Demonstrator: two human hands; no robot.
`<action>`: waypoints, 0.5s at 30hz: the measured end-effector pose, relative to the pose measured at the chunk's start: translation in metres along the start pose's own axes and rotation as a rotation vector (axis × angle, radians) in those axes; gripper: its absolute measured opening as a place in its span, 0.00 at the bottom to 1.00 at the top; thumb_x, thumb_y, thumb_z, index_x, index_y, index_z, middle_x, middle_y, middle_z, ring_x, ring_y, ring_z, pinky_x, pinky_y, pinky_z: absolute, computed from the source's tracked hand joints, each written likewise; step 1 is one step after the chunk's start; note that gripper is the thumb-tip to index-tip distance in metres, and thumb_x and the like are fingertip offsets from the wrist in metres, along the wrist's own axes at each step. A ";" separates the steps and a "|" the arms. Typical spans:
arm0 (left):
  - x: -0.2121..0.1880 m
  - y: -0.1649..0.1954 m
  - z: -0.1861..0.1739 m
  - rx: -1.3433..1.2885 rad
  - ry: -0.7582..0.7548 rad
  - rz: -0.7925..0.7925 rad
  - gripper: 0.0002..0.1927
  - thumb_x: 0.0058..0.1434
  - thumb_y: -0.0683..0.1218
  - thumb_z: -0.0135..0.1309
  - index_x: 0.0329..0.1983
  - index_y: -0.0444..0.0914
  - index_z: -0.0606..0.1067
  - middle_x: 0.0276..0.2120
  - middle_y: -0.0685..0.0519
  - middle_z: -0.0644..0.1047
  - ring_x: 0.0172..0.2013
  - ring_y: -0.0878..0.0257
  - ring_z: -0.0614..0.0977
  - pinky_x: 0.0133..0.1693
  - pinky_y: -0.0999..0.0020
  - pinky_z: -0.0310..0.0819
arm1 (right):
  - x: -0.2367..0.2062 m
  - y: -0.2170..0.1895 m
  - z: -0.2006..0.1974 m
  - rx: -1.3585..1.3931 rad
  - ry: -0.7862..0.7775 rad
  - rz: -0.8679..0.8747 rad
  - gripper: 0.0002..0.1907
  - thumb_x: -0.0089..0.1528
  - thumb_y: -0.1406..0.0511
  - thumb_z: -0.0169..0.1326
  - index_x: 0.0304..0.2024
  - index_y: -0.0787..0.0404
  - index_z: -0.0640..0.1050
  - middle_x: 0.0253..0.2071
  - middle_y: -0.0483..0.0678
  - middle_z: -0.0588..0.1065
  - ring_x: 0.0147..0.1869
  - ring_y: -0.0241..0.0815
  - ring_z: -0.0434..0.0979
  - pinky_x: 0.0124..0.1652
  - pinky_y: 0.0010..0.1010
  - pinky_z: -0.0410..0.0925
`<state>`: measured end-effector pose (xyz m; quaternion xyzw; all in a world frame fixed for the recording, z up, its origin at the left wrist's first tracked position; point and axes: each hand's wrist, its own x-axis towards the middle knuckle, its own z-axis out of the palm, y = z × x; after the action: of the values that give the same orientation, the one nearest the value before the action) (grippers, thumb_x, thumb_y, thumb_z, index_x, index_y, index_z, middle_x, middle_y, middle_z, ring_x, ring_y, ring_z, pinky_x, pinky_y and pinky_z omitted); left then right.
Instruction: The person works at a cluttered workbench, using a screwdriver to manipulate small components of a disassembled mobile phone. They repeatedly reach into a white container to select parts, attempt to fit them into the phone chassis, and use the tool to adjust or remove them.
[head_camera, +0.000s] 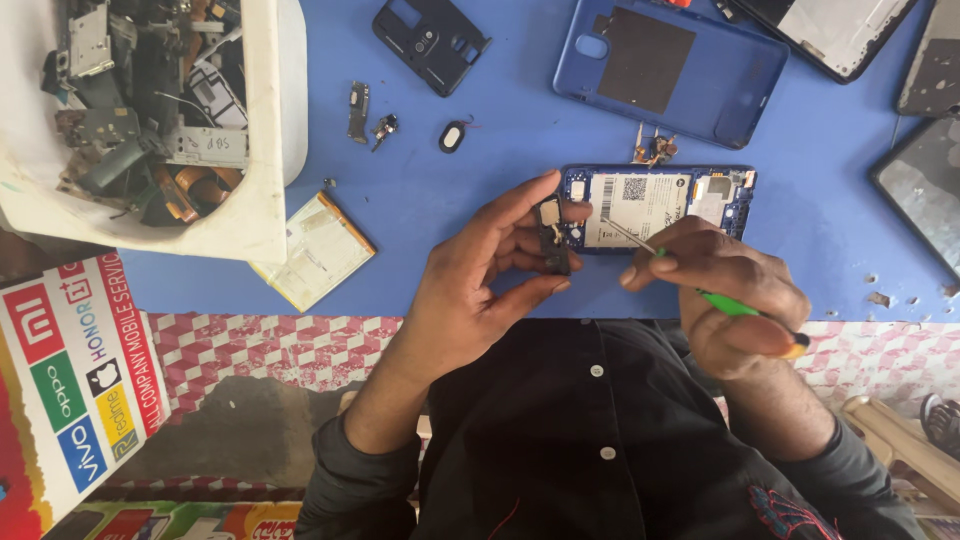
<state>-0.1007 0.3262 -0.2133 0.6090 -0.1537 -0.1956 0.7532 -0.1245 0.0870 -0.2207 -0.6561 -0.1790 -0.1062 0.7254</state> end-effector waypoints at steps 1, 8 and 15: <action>0.000 0.000 -0.001 -0.006 -0.007 0.000 0.41 0.68 0.30 0.60 0.79 0.40 0.56 0.62 0.46 0.74 0.52 0.61 0.85 0.59 0.65 0.86 | 0.004 -0.004 0.002 -0.064 -0.006 -0.027 0.36 0.70 0.41 0.38 0.49 0.68 0.77 0.38 0.56 0.79 0.40 0.48 0.86 0.42 0.36 0.78; 0.003 0.002 -0.006 -0.132 -0.043 -0.073 0.39 0.70 0.30 0.57 0.79 0.40 0.55 0.61 0.44 0.75 0.55 0.58 0.85 0.59 0.63 0.85 | 0.020 -0.021 0.007 -0.446 -0.211 0.020 0.09 0.71 0.68 0.51 0.49 0.71 0.71 0.42 0.58 0.80 0.47 0.49 0.85 0.47 0.35 0.79; 0.003 0.003 -0.006 -0.083 -0.031 -0.115 0.40 0.68 0.31 0.59 0.78 0.39 0.55 0.62 0.43 0.74 0.56 0.59 0.84 0.57 0.65 0.86 | 0.024 -0.018 0.010 -0.588 -0.247 -0.083 0.07 0.65 0.71 0.56 0.45 0.67 0.75 0.40 0.56 0.80 0.46 0.50 0.83 0.43 0.36 0.77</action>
<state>-0.0952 0.3301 -0.2111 0.5819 -0.1216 -0.2543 0.7628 -0.1107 0.0969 -0.1940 -0.8377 -0.2537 -0.1024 0.4727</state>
